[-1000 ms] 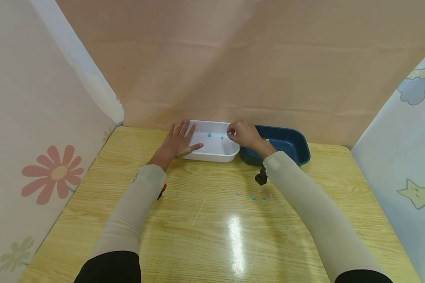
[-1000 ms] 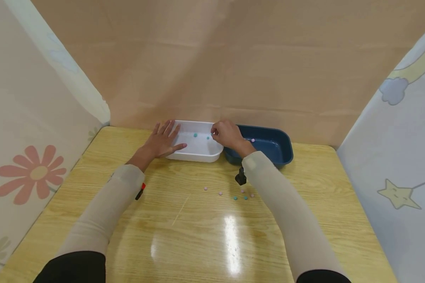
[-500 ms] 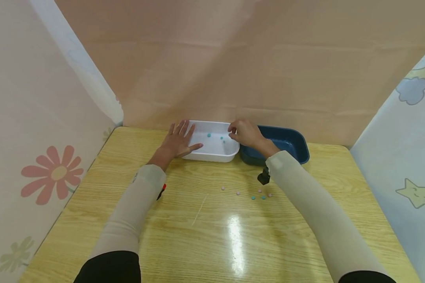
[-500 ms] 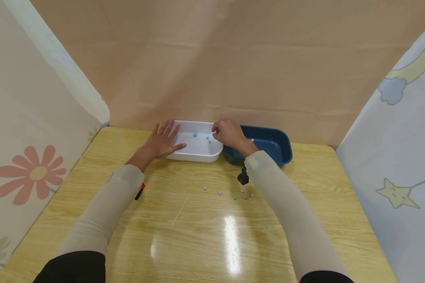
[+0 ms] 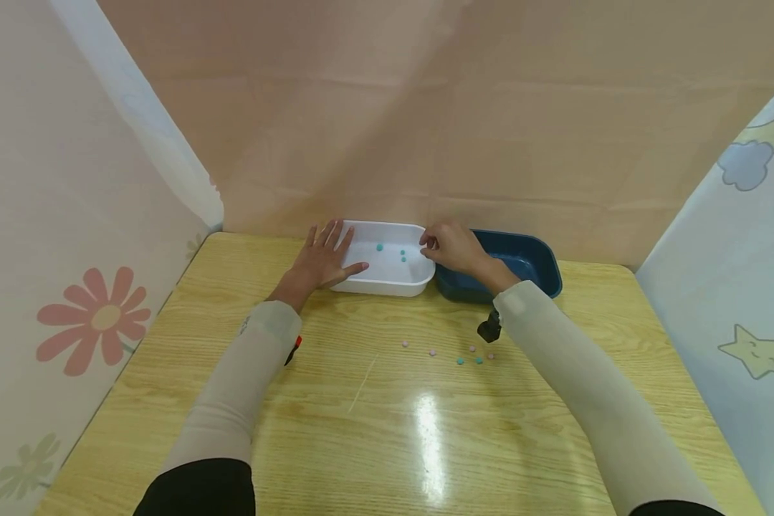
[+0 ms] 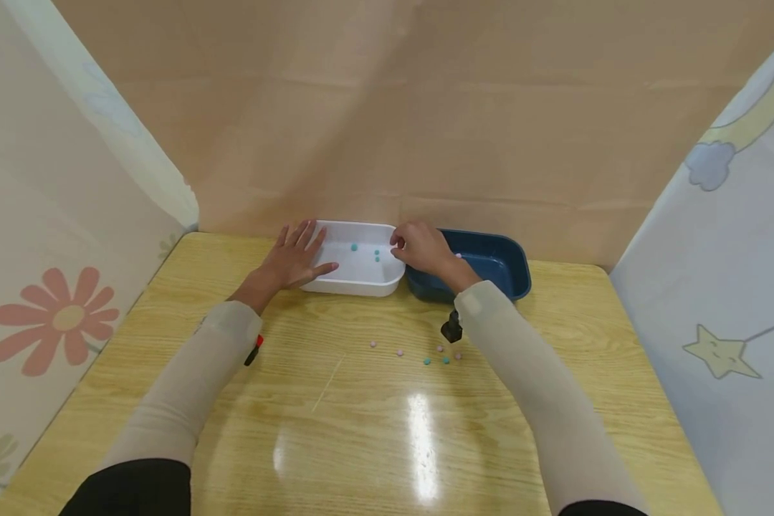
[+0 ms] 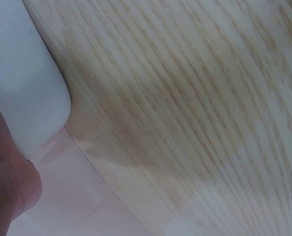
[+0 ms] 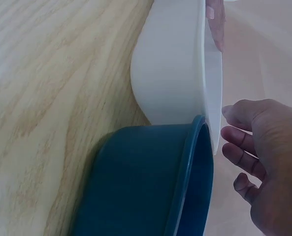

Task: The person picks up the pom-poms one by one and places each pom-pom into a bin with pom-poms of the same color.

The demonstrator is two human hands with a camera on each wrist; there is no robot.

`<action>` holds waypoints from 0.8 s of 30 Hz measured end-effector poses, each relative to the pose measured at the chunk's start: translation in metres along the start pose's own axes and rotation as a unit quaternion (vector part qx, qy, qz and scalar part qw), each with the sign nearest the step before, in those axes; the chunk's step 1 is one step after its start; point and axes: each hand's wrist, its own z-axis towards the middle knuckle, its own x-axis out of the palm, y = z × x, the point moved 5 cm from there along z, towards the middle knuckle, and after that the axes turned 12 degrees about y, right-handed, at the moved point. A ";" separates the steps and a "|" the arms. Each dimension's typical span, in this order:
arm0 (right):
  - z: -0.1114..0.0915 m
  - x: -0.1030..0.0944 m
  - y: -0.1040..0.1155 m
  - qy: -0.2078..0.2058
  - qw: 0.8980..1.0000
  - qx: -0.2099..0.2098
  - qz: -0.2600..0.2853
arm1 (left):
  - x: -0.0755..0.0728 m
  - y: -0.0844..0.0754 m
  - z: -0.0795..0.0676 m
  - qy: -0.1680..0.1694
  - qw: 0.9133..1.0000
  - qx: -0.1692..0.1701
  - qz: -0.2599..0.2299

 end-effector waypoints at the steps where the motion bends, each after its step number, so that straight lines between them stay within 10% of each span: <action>1: -0.001 0.000 -0.001 0.000 1.000 0.001 0.003 | 0.000 0.000 0.000 0.000 1.000 0.000 0.001; 24: -0.027 -0.011 0.021 -0.015 0.999 -0.032 0.002 | -0.002 0.004 -0.005 -0.003 1.000 -0.002 -0.002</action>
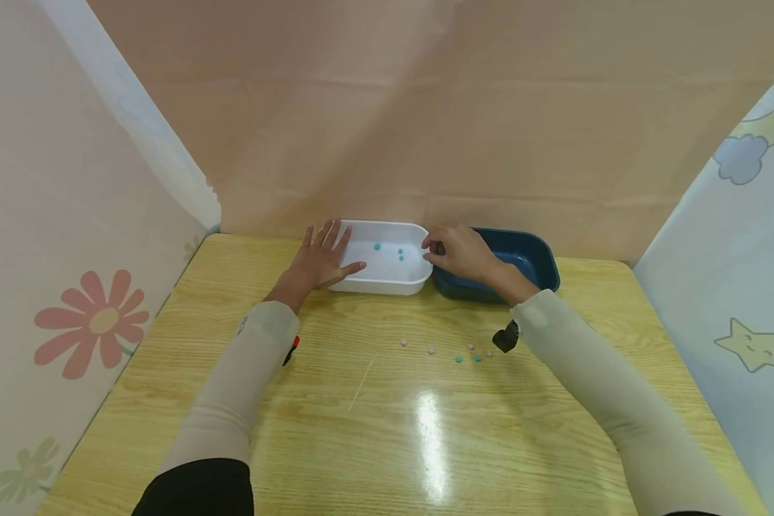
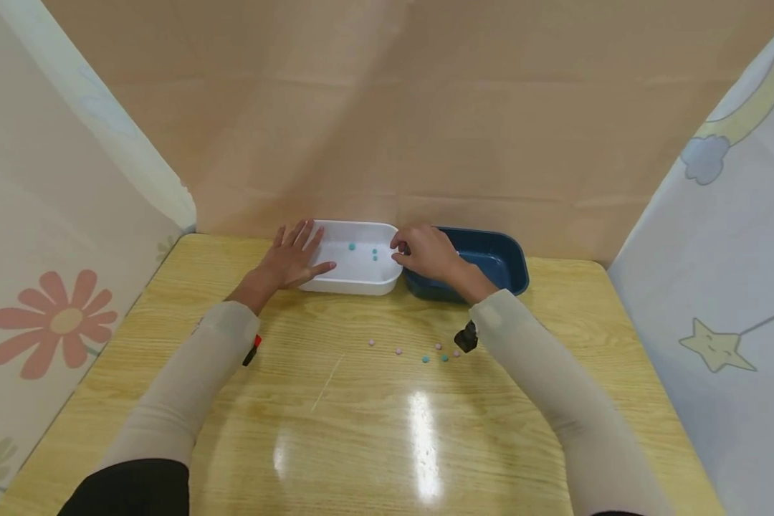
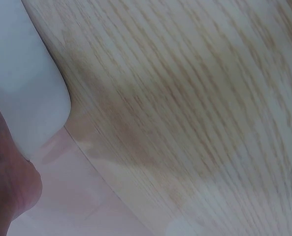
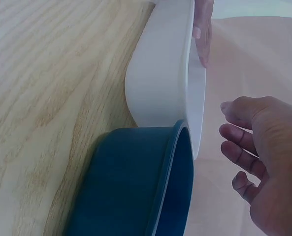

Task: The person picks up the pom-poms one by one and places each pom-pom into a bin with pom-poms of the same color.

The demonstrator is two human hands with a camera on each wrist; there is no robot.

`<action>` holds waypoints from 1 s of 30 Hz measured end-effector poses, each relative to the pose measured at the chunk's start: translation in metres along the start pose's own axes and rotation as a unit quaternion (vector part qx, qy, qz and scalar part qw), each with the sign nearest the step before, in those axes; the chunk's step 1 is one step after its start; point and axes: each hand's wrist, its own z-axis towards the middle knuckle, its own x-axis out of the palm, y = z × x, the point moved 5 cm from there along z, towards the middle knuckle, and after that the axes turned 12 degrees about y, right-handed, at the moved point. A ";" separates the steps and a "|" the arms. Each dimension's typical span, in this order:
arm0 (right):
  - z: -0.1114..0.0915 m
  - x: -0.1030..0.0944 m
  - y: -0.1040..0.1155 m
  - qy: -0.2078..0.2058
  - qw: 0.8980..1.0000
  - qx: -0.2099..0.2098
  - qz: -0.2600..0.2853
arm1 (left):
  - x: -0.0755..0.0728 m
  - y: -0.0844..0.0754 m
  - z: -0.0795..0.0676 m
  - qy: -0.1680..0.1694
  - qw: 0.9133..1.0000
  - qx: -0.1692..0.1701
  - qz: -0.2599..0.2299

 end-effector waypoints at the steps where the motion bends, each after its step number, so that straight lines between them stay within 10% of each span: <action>1: -0.001 0.000 0.001 0.001 1.000 0.000 -0.001 | 0.000 0.000 0.000 0.000 1.000 -0.001 0.000; 30: -0.050 0.003 0.020 -0.003 0.999 -0.042 -0.009 | 0.000 -0.002 0.000 -0.007 1.000 0.004 -0.007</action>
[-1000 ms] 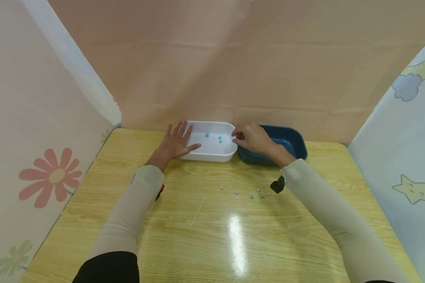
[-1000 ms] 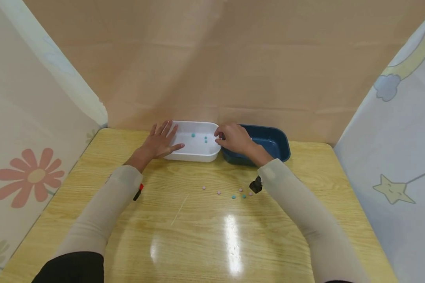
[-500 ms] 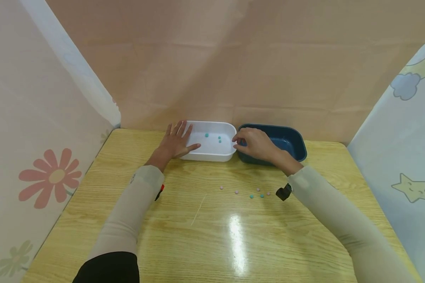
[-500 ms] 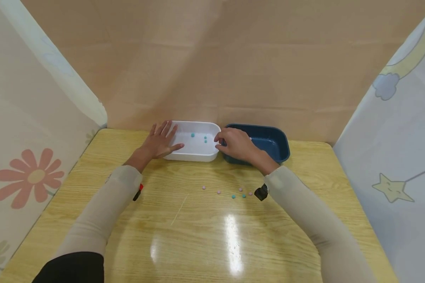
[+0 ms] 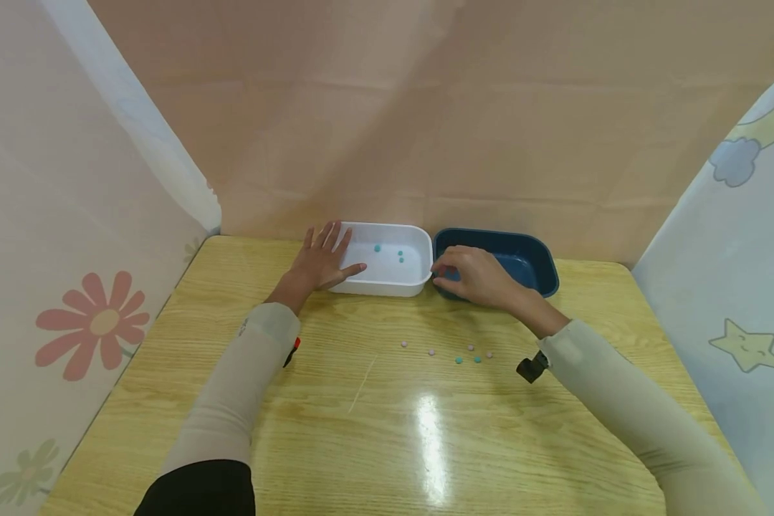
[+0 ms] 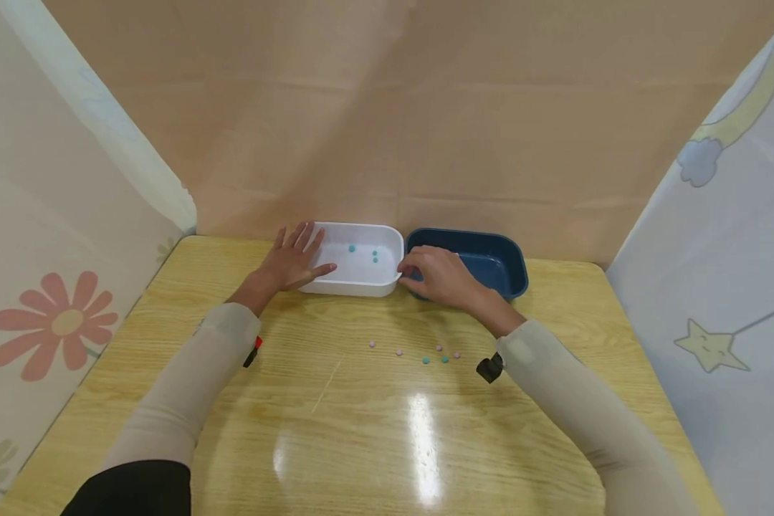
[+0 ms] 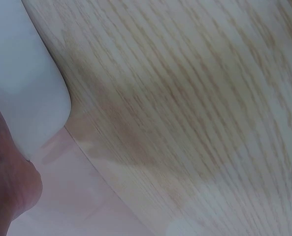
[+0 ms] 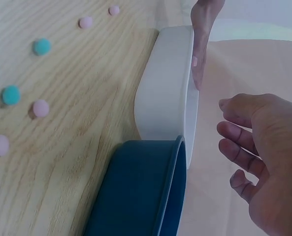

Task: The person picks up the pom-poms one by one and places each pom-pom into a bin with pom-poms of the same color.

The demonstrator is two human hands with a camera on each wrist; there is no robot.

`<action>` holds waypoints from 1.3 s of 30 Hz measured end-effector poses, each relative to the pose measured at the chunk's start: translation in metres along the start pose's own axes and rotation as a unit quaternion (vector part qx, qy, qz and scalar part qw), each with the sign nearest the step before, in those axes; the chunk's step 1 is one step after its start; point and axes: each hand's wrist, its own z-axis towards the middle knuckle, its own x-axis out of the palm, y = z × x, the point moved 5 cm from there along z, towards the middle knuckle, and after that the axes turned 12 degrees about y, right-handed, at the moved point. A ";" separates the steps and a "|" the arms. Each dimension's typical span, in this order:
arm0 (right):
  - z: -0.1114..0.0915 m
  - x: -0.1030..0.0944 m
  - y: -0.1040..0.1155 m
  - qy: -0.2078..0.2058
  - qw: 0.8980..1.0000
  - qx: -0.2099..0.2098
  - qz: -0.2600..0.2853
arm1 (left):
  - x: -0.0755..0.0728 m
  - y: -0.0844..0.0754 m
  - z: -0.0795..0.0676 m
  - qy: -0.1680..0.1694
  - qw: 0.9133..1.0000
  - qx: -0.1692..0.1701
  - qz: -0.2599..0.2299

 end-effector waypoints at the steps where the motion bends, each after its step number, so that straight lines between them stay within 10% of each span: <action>1: -0.001 0.000 0.001 0.000 1.000 -0.002 -0.001 | 0.000 0.000 0.000 0.001 1.000 0.000 0.000; 39: -0.066 0.028 0.011 0.050 0.997 -0.053 0.007 | -0.002 0.000 0.001 0.000 1.000 0.001 0.000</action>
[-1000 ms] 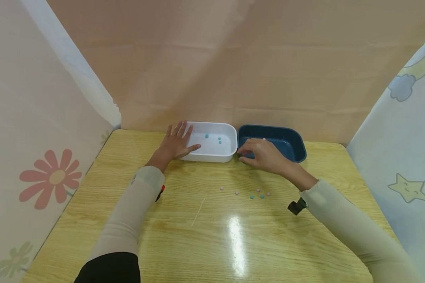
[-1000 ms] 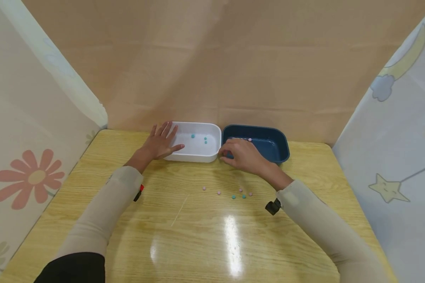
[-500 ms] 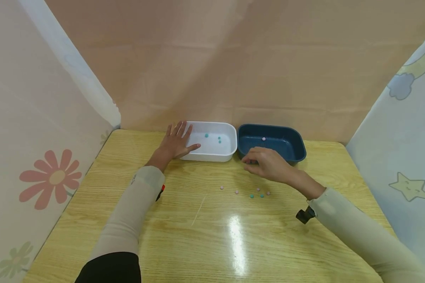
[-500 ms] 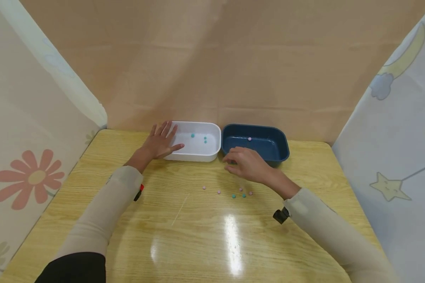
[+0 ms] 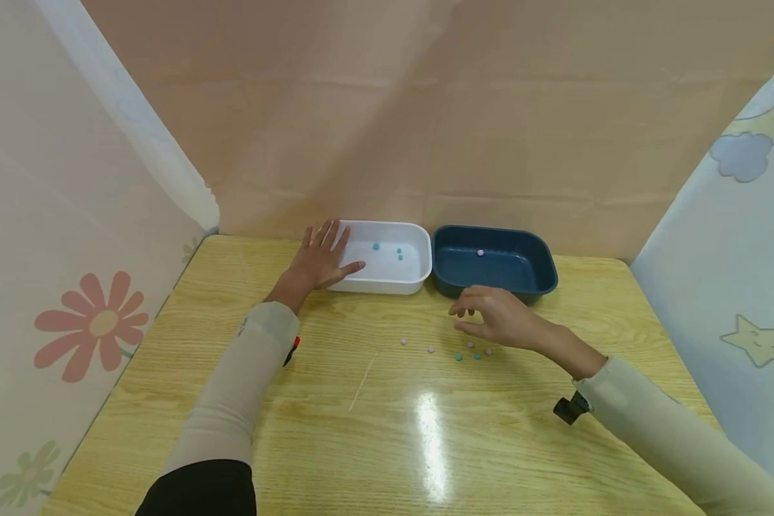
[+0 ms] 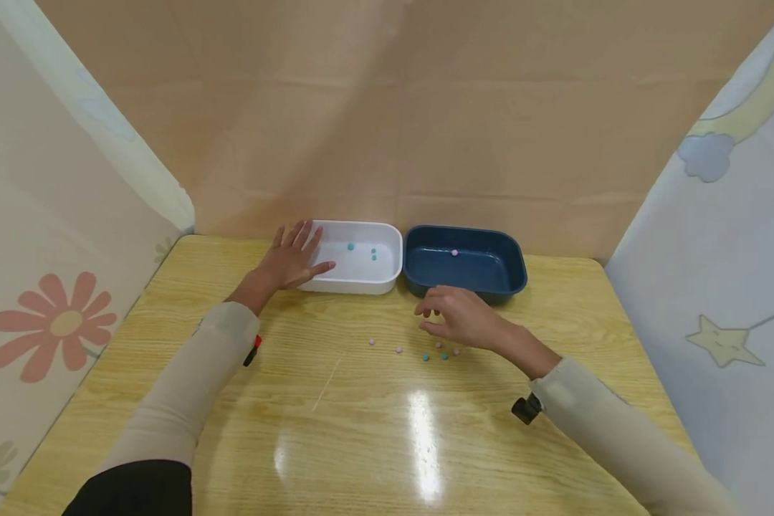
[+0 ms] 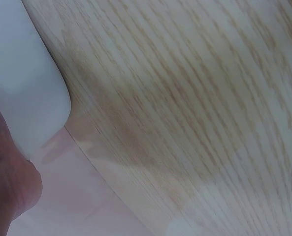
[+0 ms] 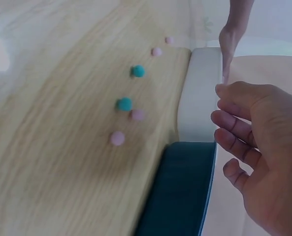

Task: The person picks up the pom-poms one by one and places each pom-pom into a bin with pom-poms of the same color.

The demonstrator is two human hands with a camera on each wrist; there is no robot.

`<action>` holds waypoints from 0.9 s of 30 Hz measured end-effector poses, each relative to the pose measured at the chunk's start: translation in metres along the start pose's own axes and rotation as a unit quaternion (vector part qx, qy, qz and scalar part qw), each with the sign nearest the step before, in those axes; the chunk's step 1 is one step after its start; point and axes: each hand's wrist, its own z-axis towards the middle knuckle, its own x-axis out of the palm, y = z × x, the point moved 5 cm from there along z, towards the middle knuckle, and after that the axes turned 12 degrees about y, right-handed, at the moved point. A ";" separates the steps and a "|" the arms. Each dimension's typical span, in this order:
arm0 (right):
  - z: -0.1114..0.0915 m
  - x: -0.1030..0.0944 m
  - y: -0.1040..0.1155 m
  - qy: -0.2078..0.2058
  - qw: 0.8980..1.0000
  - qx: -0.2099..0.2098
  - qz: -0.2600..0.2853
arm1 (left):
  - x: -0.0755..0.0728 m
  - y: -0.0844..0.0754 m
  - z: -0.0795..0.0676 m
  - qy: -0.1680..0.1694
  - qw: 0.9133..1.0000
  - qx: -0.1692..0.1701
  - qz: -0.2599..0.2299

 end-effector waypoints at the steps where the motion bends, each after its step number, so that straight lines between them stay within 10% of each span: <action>1: -0.001 0.001 0.000 0.003 1.000 -0.003 0.004 | 0.000 0.000 0.000 0.000 1.000 0.000 0.001; 27: -0.022 0.036 -0.004 0.040 0.998 -0.021 0.048 | 0.002 0.003 0.005 0.008 1.000 -0.001 -0.008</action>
